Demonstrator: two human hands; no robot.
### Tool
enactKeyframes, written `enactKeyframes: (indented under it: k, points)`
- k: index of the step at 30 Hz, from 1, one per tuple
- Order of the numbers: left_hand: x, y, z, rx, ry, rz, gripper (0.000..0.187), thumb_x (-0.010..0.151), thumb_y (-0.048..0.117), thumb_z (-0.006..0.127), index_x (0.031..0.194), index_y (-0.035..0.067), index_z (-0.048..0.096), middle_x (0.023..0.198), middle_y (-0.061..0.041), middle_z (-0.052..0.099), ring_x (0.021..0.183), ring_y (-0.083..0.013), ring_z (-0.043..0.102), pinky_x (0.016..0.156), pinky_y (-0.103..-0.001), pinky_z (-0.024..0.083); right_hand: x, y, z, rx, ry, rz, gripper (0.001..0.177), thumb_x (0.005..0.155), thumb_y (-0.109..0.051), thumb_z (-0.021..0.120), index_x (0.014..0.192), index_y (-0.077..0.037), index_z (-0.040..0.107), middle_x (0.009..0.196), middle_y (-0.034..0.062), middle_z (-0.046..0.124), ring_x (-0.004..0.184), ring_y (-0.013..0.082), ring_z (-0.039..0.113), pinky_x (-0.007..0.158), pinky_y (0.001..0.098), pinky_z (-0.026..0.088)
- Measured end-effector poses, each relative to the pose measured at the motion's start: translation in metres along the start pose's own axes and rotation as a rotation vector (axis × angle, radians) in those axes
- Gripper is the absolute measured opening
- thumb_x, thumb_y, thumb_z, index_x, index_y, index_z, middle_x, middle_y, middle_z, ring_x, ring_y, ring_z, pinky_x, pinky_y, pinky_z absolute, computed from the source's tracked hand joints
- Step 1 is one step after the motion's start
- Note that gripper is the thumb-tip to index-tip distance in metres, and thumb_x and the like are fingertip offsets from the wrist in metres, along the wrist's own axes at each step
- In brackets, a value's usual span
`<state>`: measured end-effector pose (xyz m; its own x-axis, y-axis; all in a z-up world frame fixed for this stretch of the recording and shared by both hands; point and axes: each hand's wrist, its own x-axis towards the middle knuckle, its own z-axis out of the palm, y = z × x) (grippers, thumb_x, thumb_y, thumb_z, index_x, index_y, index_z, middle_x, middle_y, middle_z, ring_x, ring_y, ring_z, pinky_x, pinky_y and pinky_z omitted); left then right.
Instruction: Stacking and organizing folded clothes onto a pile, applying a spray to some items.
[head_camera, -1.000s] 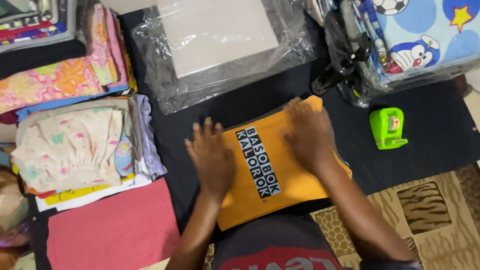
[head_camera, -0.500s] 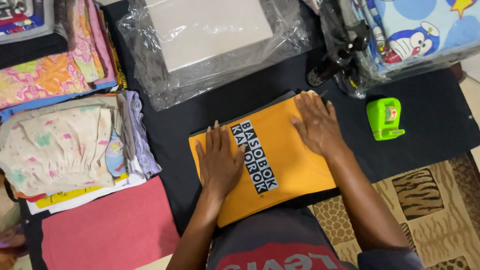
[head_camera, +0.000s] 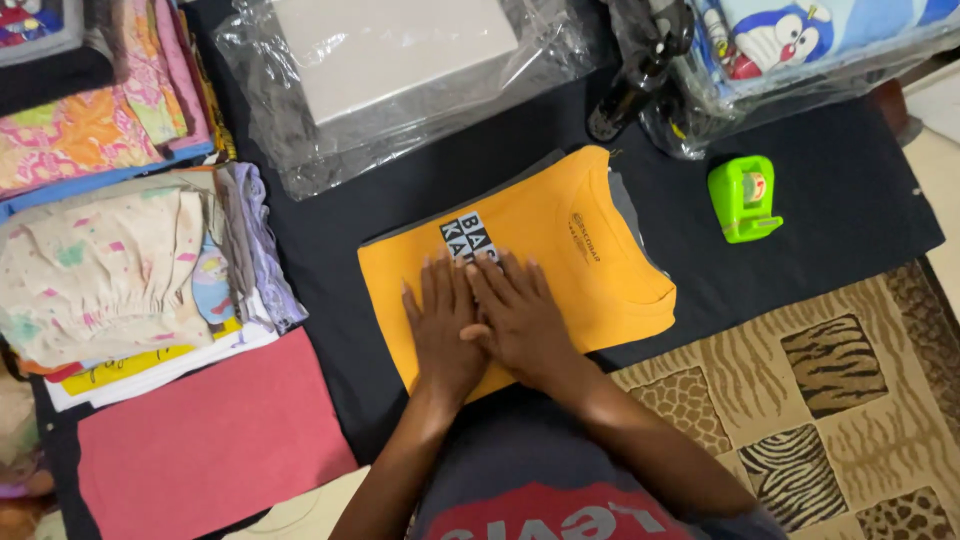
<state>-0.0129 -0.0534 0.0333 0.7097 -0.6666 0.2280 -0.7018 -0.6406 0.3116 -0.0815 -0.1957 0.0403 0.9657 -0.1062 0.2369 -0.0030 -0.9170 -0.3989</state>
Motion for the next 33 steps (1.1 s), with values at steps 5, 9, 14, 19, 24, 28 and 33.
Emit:
enactKeyframes:
  k: [5,9,14,19,24,28,33]
  points:
    - [-0.022,-0.005,-0.013,-0.015,-0.048,-0.104,0.075,0.1,0.05,0.051,0.152,-0.003,0.039,0.162,-0.027,0.03,0.152,-0.0446,0.024,0.12,-0.068,0.015,-0.015,0.046,-0.015,-0.262,-0.04,0.061,0.081,0.096,-0.06,0.054,0.155,-0.007,0.041,0.163,0.0164,0.038,0.154,0.0385,0.029,0.121,0.0612,0.022]
    - [-0.045,-0.018,-0.013,0.06,-0.087,-0.161,0.082,0.097,0.054,0.052,0.154,-0.002,0.035,0.165,-0.026,0.023,0.153,-0.0443,0.017,0.116,-0.071,0.011,-0.015,0.071,-0.053,-0.322,-0.068,0.224,0.083,0.089,-0.056,0.06,0.156,-0.01,0.039,0.163,0.0175,0.037,0.15,0.0391,0.029,0.116,0.0617,0.025]
    - [-0.081,-0.029,-0.005,-0.074,-0.031,-0.18,0.085,0.1,0.054,0.051,0.156,-0.006,0.029,0.165,-0.031,0.014,0.151,-0.0569,0.012,0.116,-0.073,0.011,-0.045,0.117,-0.054,-0.178,0.018,0.262,0.072,0.101,-0.045,0.055,0.159,-0.007,0.04,0.164,0.0219,0.039,0.151,0.0423,0.032,0.118,0.0624,0.028]
    - [-0.076,-0.018,-0.02,-0.008,-0.043,-0.257,0.085,0.099,0.052,0.052,0.155,-0.007,0.029,0.167,-0.029,0.012,0.152,-0.0535,0.012,0.114,-0.078,0.007,-0.03,0.103,-0.064,-0.166,0.126,0.234,0.061,0.11,-0.041,0.05,0.156,-0.001,0.045,0.163,0.0248,0.042,0.153,0.0444,0.033,0.123,0.0619,0.026]
    - [-0.011,0.008,-0.036,-0.008,-0.024,-0.254,0.075,0.097,0.042,0.052,0.152,-0.006,0.035,0.168,-0.028,0.015,0.155,-0.0479,0.01,0.115,-0.077,0.005,0.025,0.018,-0.052,0.046,0.038,-0.16,0.076,0.103,-0.055,0.048,0.147,0.006,0.047,0.149,0.0244,0.05,0.143,0.0448,0.042,0.117,0.0574,0.031]
    - [0.026,-0.006,-0.01,0.034,0.057,-0.102,0.062,0.109,0.037,0.048,0.157,-0.002,0.04,0.171,-0.025,0.022,0.162,-0.0446,0.015,0.123,-0.074,0.008,0.048,0.006,-0.013,-0.049,0.004,-0.257,0.068,0.102,-0.055,0.047,0.146,-0.004,0.052,0.152,0.0159,0.051,0.143,0.0413,0.042,0.114,0.0558,0.029]
    - [0.041,-0.009,-0.019,-0.089,-0.135,-0.3,0.062,0.101,0.04,0.047,0.153,0.006,0.044,0.165,-0.021,0.028,0.153,-0.0411,0.024,0.12,-0.068,0.012,0.07,0.045,-0.015,-0.205,-0.224,-0.047,0.074,0.1,-0.062,0.041,0.146,-0.004,0.05,0.153,0.013,0.047,0.145,0.0331,0.036,0.116,0.0525,0.025]
